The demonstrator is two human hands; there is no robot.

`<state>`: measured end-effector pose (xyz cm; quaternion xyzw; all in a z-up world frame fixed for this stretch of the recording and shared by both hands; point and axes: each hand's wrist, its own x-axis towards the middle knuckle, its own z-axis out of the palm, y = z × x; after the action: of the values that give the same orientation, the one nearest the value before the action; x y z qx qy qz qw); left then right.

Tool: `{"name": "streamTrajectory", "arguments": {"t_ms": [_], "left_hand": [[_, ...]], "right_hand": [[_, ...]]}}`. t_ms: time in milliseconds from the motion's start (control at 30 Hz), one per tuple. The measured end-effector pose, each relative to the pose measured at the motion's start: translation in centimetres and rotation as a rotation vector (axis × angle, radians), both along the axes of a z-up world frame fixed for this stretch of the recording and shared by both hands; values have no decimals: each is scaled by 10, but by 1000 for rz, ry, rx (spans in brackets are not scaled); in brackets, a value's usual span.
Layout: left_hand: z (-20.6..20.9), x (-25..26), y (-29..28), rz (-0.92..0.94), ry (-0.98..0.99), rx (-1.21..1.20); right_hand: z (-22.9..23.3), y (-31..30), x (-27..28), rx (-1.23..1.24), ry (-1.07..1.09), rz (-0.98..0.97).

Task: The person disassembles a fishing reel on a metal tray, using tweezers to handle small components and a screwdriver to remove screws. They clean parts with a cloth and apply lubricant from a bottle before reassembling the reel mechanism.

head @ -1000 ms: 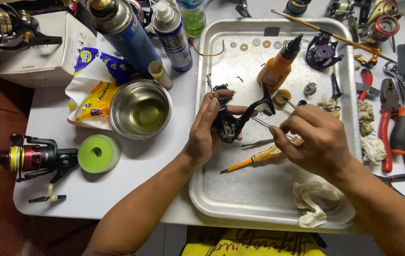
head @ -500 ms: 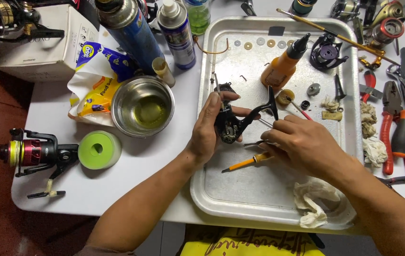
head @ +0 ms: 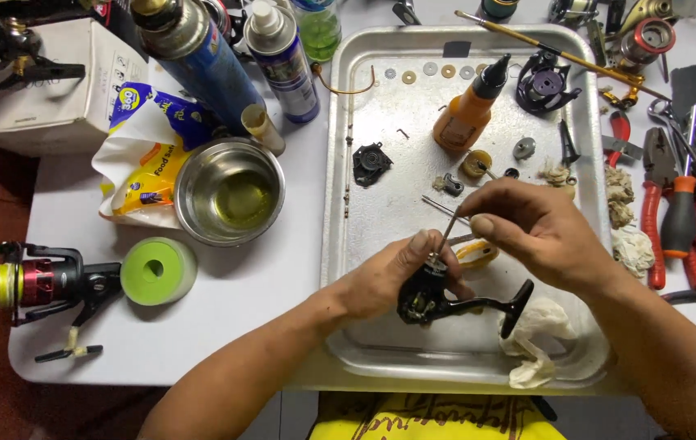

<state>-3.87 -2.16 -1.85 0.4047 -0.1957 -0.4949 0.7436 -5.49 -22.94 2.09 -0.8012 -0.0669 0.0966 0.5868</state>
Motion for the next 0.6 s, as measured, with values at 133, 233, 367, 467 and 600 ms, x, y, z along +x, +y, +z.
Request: {"name": "streamTrajectory", "arguments": {"t_ms": [133, 233, 367, 467, 600], "left_hand": [[16, 0, -1, -10, -133, 125], [16, 1, -2, -10, -191, 174], [12, 1, -3, -4, -172, 208], [10, 1, -3, 6, -108, 200], [1, 4, -2, 159, -17, 136]], "right_hand": [[-5, 6, -1, 68, 56, 41], [-10, 5, 0, 98, 76, 24], [-8, 5, 1, 57, 90, -87], [-11, 5, 3, 151, 134, -128], [-12, 0, 7, -57, -63, -191]]}}
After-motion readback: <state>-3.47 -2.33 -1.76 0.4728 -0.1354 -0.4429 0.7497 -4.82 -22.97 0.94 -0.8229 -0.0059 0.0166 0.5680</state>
